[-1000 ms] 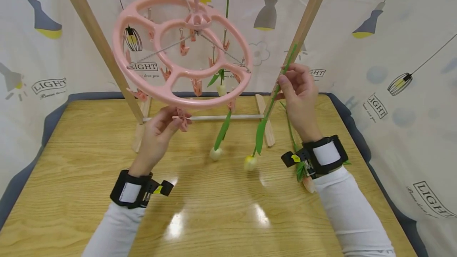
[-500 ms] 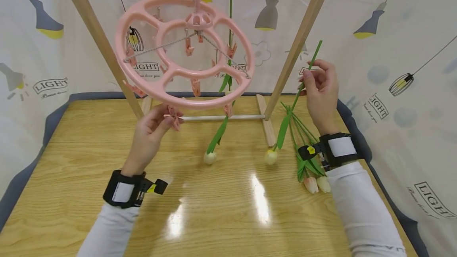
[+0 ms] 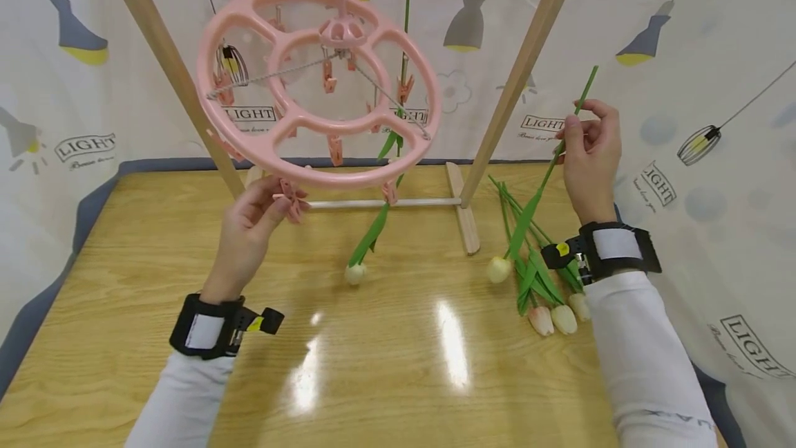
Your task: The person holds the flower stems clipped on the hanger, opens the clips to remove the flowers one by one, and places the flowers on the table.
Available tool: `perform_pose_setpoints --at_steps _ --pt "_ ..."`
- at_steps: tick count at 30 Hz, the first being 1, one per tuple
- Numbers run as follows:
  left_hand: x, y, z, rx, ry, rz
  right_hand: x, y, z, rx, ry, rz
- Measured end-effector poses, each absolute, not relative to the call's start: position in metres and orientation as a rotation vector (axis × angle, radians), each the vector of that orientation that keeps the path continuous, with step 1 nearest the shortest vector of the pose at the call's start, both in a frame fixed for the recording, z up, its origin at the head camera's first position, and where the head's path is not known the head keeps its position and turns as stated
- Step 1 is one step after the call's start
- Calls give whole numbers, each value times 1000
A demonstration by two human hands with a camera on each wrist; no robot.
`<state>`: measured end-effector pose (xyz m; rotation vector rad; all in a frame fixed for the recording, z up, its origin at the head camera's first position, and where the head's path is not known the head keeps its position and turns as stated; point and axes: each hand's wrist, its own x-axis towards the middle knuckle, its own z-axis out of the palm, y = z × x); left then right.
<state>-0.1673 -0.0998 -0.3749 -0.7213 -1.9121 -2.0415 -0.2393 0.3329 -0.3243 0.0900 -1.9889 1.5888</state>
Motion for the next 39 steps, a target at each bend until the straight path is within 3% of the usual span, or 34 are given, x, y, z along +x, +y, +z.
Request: perform_pose_setpoints --at_steps 27,39 --pt "-168 -97 -380 -702 -1909 -2039 -242 370 -307 -223 -2086 1259" --pt "-169 -94 -380 -716 -1906 -2027 -245 390 -300 -302 -2381 873"
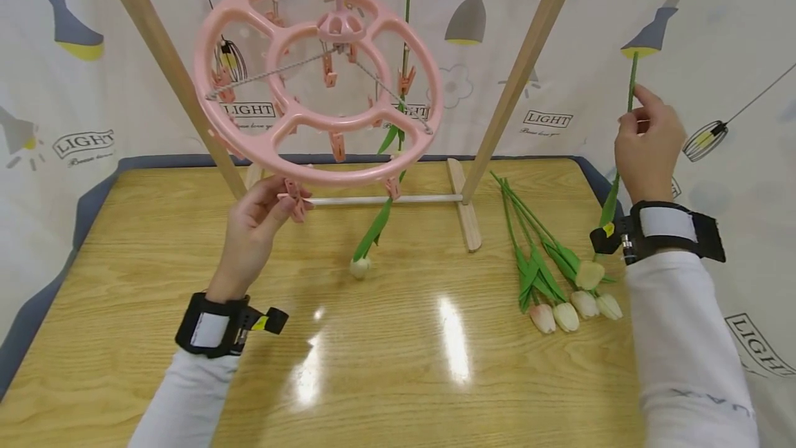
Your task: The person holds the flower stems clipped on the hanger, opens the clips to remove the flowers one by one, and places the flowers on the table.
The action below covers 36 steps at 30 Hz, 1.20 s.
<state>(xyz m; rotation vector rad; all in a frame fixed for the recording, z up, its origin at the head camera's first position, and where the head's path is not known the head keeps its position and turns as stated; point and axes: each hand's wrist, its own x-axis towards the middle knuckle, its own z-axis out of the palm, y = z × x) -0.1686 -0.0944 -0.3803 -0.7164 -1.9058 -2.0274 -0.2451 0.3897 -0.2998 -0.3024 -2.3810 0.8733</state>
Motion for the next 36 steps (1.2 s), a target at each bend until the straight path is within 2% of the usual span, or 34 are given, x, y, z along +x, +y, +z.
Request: perform_pose_setpoints --at_steps 12,27,36 --pt "-168 -95 -380 -706 -1893 -2053 -248 409 -318 -110 -2696 573" --pt "-167 -95 -381 -700 -1881 -2076 -248 406 -387 -3 -2847 427" --pt "-165 -96 -382 -701 -1928 -2046 -243 398 -405 37 -2888 304"
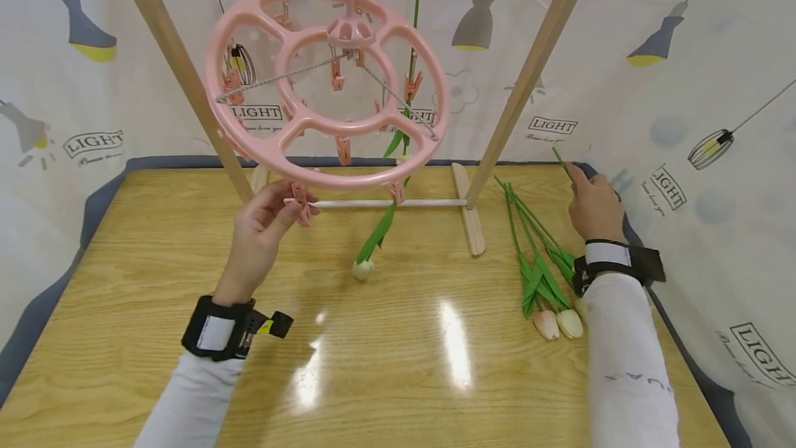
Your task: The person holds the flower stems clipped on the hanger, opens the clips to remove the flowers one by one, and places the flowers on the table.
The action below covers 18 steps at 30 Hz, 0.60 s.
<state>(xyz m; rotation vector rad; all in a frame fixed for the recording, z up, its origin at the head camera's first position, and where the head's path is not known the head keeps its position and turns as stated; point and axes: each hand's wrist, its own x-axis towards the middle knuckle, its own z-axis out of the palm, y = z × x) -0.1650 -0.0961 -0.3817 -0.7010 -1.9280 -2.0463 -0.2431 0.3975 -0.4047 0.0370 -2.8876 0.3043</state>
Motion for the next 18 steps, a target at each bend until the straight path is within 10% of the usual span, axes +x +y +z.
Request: perform_pose_setpoints --at_steps 18 --pt "-165 -94 -381 -731 -1892 -2050 -247 394 -423 6 -3186 442"
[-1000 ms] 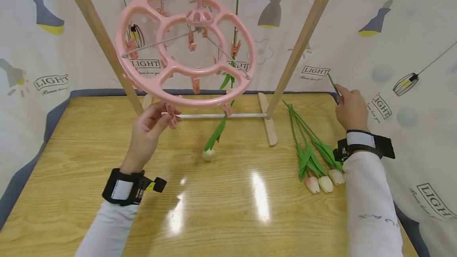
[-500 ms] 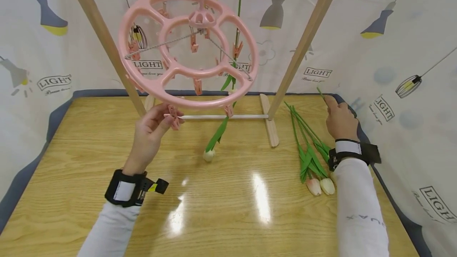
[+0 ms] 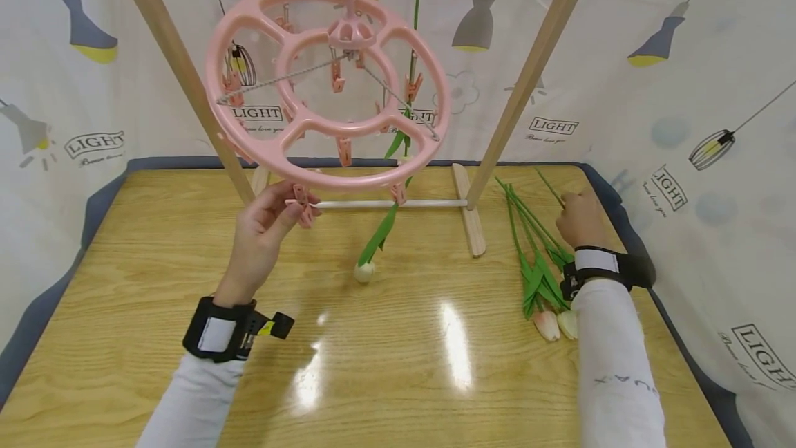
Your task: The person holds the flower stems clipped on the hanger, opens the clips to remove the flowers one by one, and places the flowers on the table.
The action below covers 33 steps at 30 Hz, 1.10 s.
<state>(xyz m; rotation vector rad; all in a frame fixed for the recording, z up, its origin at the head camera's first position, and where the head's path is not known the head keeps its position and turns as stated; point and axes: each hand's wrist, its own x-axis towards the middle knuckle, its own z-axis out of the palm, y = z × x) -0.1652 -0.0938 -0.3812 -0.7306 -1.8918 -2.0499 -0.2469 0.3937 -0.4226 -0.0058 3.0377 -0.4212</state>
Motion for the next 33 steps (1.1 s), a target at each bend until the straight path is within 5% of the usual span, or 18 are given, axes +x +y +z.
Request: perform_pose_setpoints --at_steps 33 --pt "-165 -95 -382 -742 -1917 -2013 -236 379 -473 52 3153 -339"
